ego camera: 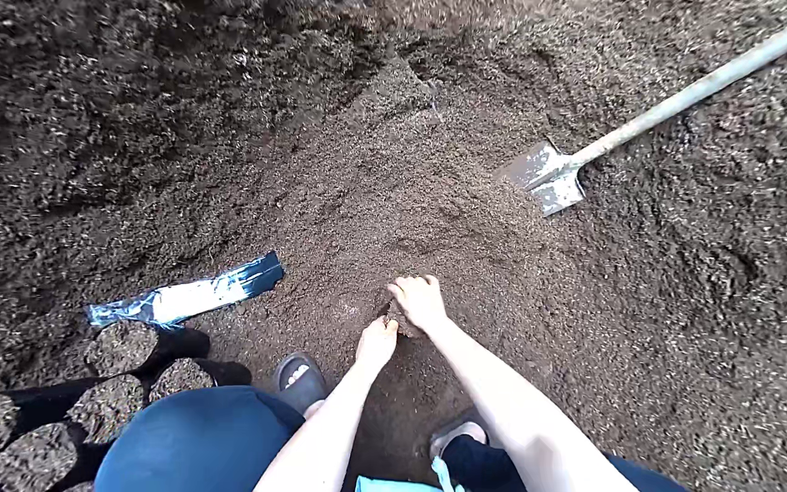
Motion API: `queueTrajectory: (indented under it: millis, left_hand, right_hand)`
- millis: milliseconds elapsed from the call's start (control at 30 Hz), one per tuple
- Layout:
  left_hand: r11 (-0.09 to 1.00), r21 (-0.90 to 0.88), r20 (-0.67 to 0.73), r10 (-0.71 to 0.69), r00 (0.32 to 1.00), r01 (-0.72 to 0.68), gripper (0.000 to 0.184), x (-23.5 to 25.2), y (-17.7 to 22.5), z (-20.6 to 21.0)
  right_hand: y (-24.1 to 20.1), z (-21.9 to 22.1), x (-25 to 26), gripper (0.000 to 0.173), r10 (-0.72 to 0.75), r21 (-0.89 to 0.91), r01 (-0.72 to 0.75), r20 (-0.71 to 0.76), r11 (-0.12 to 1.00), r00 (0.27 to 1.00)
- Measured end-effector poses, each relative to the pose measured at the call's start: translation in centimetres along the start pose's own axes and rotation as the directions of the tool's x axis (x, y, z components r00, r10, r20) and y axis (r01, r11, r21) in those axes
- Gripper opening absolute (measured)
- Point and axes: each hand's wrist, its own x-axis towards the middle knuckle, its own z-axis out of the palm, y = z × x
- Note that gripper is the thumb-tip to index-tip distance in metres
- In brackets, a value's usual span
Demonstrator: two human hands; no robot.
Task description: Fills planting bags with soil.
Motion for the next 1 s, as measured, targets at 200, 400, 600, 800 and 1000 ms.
queueTrajectory:
  millis: [200,400,600,800,1000]
  left_hand:
    - [0.993,0.121,0.128,-0.011,0.992,-0.004,0.074,1.1,-0.7,-0.8]
    - [0.985,0.075,0.111,0.145,0.983,-0.154,0.046,0.7,-0.2,-1.1]
    - [0.957,0.212,-0.004,0.205,0.979,-0.199,0.042,-3.4,2.8,-10.1]
    - [0.993,0.029,-0.196,0.117,0.974,-0.114,0.039,-10.9,1.7,-22.4]
    - [0.992,-0.123,-0.443,-0.031,0.896,-0.027,0.037,-13.2,-8.2,-27.8]
  right_hand:
    - [5.5,-1.6,-3.9,0.078,0.246,0.360,-0.439,0.471,0.823,0.847]
    - [4.1,0.6,-4.1,0.047,0.184,0.418,-0.350,0.388,0.838,0.903]
    - [-3.8,-7.0,-3.0,0.044,0.077,0.341,-0.174,0.279,0.924,0.957]
    - [-15.7,-9.7,-1.4,0.041,-0.177,0.479,0.106,0.107,0.871,0.978]
    - [-26.1,-4.5,1.0,0.038,-0.393,0.486,0.293,0.115,0.823,0.912]
